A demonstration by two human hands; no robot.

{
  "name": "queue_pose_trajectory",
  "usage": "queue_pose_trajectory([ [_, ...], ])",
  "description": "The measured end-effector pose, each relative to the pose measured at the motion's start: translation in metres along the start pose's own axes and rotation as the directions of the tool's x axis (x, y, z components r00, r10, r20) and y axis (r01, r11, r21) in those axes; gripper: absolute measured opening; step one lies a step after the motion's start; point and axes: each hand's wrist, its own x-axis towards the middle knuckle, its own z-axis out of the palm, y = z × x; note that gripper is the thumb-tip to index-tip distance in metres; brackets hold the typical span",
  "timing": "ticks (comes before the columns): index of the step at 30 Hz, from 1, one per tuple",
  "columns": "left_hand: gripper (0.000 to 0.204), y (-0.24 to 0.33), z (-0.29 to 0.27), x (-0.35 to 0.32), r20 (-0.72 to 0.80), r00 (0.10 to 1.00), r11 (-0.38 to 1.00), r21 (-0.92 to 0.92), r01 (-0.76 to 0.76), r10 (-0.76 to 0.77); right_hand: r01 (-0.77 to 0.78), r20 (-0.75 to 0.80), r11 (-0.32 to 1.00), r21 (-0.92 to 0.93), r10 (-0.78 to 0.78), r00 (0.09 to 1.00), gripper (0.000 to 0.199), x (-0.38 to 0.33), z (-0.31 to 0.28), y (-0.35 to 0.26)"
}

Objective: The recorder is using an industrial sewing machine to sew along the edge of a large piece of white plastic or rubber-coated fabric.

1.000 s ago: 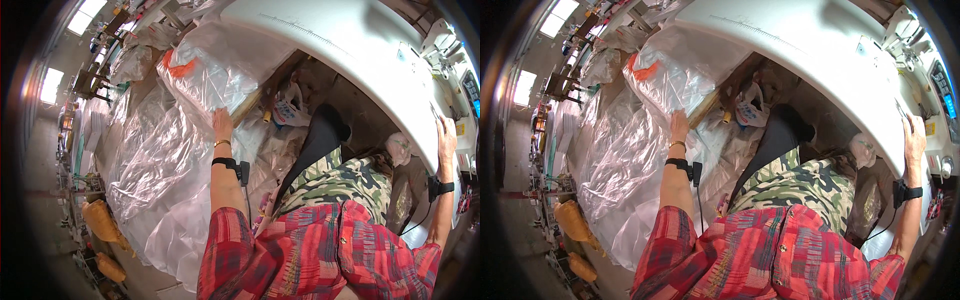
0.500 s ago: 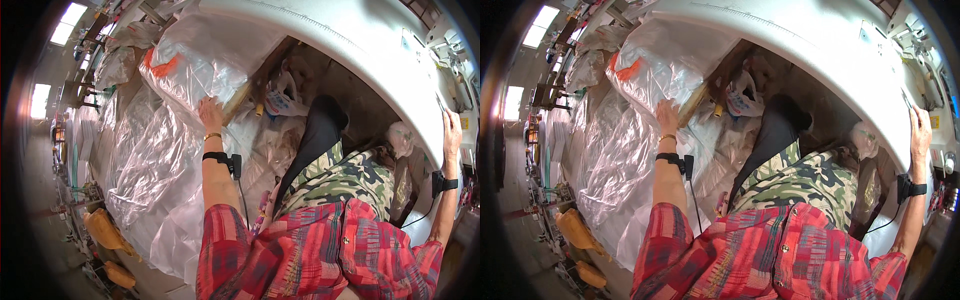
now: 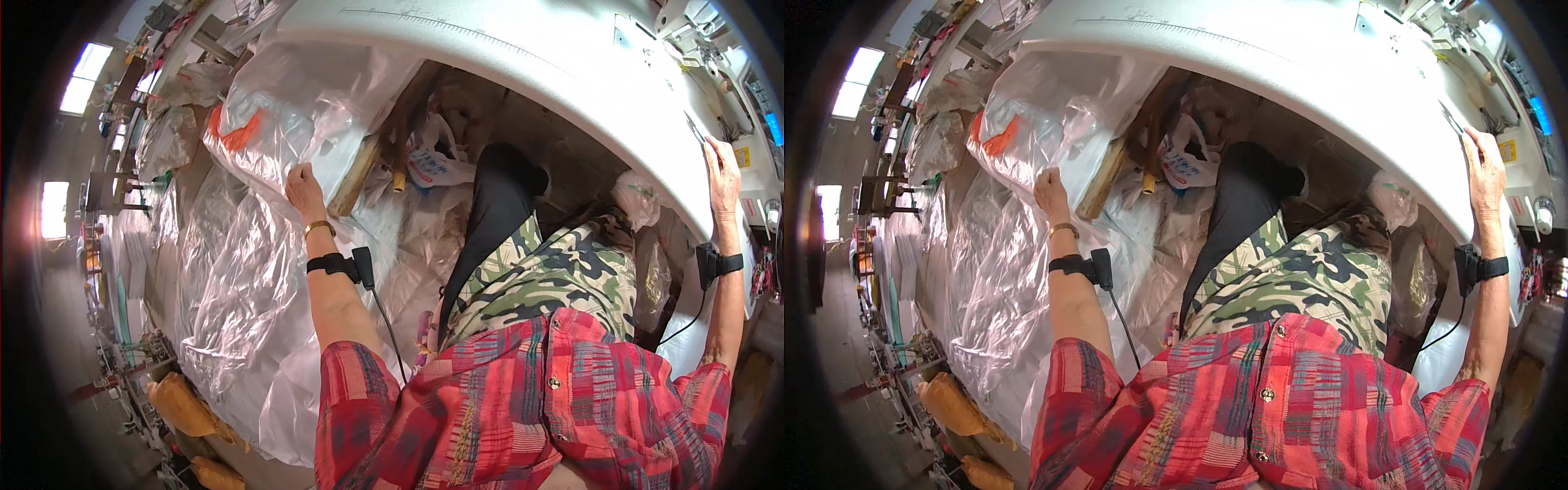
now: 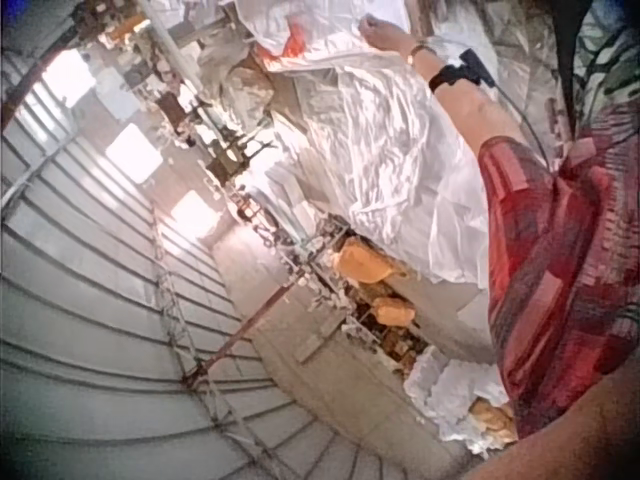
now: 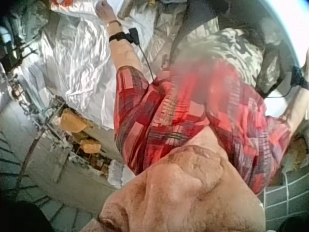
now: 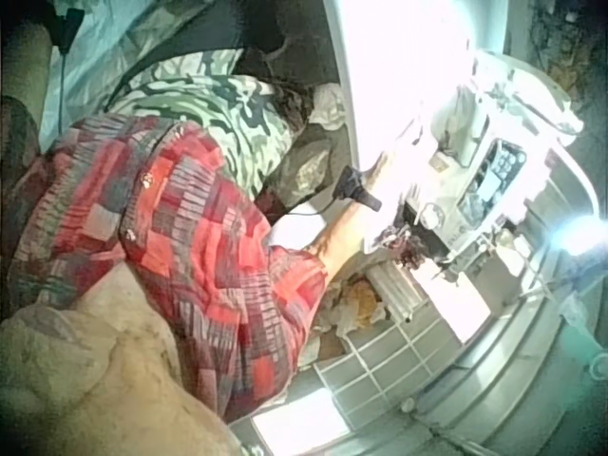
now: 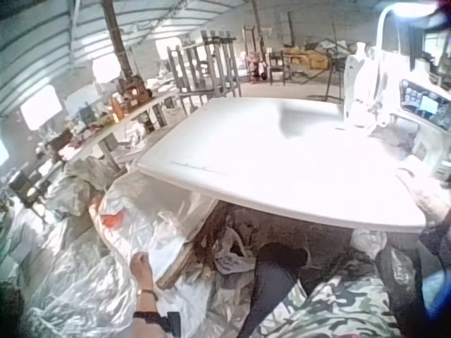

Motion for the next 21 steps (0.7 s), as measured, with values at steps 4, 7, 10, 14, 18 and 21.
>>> queue_pose_trajectory([
  [4, 0.018, 0.005, -0.014, -0.005, -0.003, 0.996, 0.990, -0.116, -0.085, 0.085, -0.035, 0.010, 0.998, 0.044, 0.035, 0.999, 0.024, 0.000, 0.001, 0.001],
  [7, 0.015, 0.014, -0.018, -0.041, 0.031, 0.942, 0.943, -0.025, -0.332, 0.333, -0.006, -0.038, 0.999, 0.044, 0.007, 0.999, 0.024, -0.002, 0.003, 0.001],
  [10, 0.010, 0.033, -0.020, -0.096, 0.069, 0.868, 0.864, 0.078, -0.497, 0.493, -0.004, -0.044, 0.998, 0.063, 0.007, 0.999, 0.025, -0.002, 0.006, 0.002],
  [14, 0.009, 0.063, -0.046, -0.143, 0.116, 0.862, 0.868, 0.007, -0.497, 0.493, -0.131, -0.013, 0.991, 0.019, 0.131, 0.991, 0.025, 0.003, 0.004, -0.005],
  [18, 0.009, 0.107, -0.086, -0.161, 0.139, 0.865, 0.865, -0.234, -0.444, 0.482, 0.325, -0.351, 0.939, -0.115, -0.344, 0.871, 0.035, -0.001, -0.011, -0.056],
  [21, 0.007, 0.151, -0.122, -0.165, 0.095, 0.856, 0.815, -0.376, -0.442, 0.508, 0.558, -0.168, 0.825, 0.092, -0.540, 0.825, 0.049, -0.027, -0.003, -0.147],
])
